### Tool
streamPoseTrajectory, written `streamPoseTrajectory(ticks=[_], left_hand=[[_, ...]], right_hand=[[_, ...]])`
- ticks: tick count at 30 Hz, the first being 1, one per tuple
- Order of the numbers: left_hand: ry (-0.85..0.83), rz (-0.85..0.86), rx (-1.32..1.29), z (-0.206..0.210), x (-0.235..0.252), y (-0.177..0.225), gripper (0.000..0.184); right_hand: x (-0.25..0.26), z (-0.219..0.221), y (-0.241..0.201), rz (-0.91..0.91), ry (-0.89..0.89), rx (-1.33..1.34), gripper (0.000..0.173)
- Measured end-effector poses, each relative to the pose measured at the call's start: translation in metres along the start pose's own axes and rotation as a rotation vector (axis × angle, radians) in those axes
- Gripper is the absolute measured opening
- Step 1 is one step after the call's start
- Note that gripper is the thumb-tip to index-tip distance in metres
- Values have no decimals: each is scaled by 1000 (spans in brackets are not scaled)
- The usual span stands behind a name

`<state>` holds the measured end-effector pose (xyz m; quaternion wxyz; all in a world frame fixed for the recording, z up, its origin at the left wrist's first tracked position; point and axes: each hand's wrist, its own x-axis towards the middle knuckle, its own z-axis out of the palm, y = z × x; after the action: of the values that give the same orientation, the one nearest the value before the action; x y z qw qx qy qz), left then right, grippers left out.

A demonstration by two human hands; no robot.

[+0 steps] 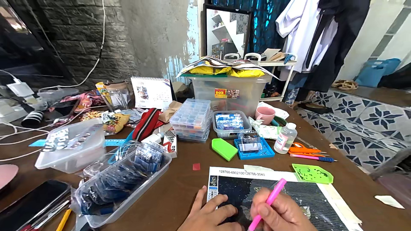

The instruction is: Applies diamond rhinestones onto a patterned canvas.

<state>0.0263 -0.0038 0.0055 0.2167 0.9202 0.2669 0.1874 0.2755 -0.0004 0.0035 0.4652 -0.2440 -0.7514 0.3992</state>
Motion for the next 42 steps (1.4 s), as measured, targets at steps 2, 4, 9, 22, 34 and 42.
streamPoseTrajectory(ticks=[2, 4, 9, 22, 34, 42], left_hand=[[-7, -5, -7, 0, 0, -1, 54], [-24, -10, -10, 0, 0, -1, 55], [-30, -16, -5, 1, 1, -3, 58], [-35, -27, -7, 2, -1, -3, 59], [-32, -25, -11, 2, -1, -3, 59], [-30, -20, 2, 2, -1, -3, 59]], right_hand=[[1, -3, 3, 52, 79, 12, 26], [3, -5, 5, 104, 149, 4, 20], [7, -5, 8, 206, 217, -76, 16], [6, -4, 11, 157, 205, -174, 19], [7, -3, 12, 118, 175, -218, 22], [6, -3, 16, 96, 171, -211, 23]])
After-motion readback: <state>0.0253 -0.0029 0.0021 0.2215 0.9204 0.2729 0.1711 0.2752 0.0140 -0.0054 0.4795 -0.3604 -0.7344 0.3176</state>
